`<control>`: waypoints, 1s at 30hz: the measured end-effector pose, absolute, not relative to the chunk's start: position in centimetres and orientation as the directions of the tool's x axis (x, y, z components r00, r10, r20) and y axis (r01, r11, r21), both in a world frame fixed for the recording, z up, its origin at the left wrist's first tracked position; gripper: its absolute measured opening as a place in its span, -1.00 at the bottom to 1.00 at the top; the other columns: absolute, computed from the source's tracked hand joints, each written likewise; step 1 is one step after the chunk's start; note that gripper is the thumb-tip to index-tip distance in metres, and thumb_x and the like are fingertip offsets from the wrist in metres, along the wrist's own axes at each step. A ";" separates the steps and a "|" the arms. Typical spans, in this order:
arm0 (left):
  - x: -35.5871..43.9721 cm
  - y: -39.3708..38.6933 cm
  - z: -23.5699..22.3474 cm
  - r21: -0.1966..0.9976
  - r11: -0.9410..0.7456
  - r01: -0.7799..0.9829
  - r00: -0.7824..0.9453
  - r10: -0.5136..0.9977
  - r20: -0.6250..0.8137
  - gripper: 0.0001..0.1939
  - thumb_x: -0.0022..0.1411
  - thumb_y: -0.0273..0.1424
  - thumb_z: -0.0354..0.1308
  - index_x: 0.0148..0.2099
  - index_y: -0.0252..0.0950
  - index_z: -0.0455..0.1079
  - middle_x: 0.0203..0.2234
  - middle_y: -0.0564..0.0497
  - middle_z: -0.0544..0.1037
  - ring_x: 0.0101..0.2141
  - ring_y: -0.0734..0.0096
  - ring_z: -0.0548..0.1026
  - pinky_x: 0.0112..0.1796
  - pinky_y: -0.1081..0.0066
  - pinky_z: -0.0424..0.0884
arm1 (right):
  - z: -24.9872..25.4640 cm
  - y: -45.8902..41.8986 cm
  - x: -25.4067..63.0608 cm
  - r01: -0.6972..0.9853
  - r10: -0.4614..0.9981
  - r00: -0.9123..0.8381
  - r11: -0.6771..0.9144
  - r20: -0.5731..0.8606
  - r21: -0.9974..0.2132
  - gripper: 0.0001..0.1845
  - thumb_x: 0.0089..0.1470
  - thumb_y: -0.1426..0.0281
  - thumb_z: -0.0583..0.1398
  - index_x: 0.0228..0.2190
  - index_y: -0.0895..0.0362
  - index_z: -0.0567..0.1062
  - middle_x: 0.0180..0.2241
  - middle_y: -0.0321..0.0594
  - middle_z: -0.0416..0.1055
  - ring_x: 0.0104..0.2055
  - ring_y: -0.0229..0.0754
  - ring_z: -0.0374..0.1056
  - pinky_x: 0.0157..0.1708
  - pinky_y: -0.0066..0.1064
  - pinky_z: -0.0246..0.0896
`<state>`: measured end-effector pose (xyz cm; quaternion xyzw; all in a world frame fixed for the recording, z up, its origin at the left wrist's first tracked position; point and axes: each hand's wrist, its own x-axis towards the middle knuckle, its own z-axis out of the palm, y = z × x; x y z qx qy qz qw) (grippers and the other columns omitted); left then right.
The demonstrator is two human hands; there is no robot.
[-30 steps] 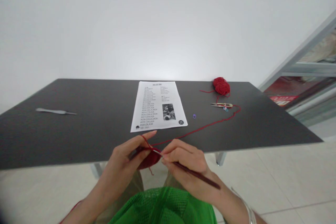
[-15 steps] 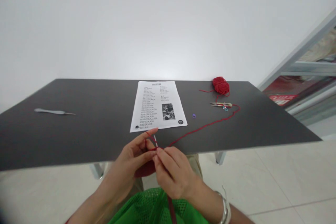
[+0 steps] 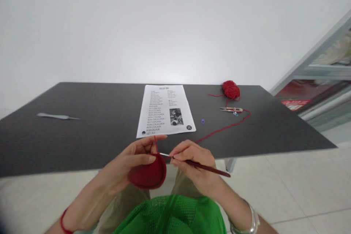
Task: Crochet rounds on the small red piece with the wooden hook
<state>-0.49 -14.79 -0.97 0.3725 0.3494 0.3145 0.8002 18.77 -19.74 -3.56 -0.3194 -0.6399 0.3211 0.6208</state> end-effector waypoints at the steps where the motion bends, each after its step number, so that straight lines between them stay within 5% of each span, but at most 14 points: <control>1: -0.6 -14.7 -0.9 0.820 0.528 -0.219 0.573 0.750 -0.330 -0.52 -0.16 -0.54 0.36 -0.08 -0.29 0.54 -0.53 0.14 0.42 -0.56 0.62 0.33 -0.54 0.57 0.17 | -3.3 -19.8 19.1 0.016 0.805 -0.055 0.592 0.591 -0.806 -0.81 0.05 0.57 0.29 -0.33 0.03 0.58 -0.36 -0.20 0.54 -0.42 -0.22 0.47 -0.47 -0.40 0.41; 10: -1.5 -13.6 -0.8 0.795 0.604 -0.064 0.767 0.539 -0.347 -0.52 -0.17 -0.54 0.35 -0.10 -0.30 0.56 -0.48 0.10 0.41 -0.51 0.61 0.31 -0.51 0.59 0.16 | -1.2 -19.4 20.3 -0.065 0.783 -0.261 0.569 0.565 -0.820 -0.79 0.03 0.59 0.31 -0.32 0.05 0.61 -0.38 -0.17 0.56 -0.41 -0.20 0.49 -0.45 -0.40 0.44; 16: -1.7 -12.8 -0.3 0.830 0.555 0.054 0.831 0.436 -0.345 -0.53 -0.18 -0.51 0.34 -0.11 -0.29 0.56 -0.49 0.10 0.40 -0.51 0.57 0.28 -0.52 0.56 0.11 | -1.3 -19.2 20.3 -0.268 0.862 -0.286 0.347 0.418 -0.899 -0.87 0.03 0.56 0.32 -0.37 0.10 0.61 -0.37 -0.19 0.55 -0.45 -0.26 0.50 -0.45 -0.42 0.49; 24: -1.3 -13.8 -0.1 0.971 0.233 0.052 0.647 0.733 -0.210 -0.64 -0.03 -0.52 0.26 -0.11 -0.30 0.52 -0.52 0.12 0.43 -0.49 0.51 0.34 -0.43 0.48 0.20 | -2.8 -18.6 18.1 -0.586 0.979 -0.201 -0.085 0.043 -0.806 -0.81 -0.06 0.45 0.38 -0.54 0.16 0.46 -0.48 -0.32 0.49 -0.58 -0.36 0.42 -0.63 -0.57 0.37; 30: -0.3 -15.3 -1.1 0.961 0.264 -0.079 0.495 0.847 -0.192 -0.64 -0.03 -0.53 0.27 -0.11 -0.30 0.51 -0.55 0.13 0.46 -0.50 0.52 0.37 -0.43 0.50 0.22 | -4.5 -20.0 16.9 -0.434 0.970 0.020 0.226 0.241 -0.872 -0.91 0.02 0.43 0.34 -0.43 0.11 0.50 -0.41 -0.31 0.46 -0.52 -0.33 0.43 -0.54 -0.51 0.39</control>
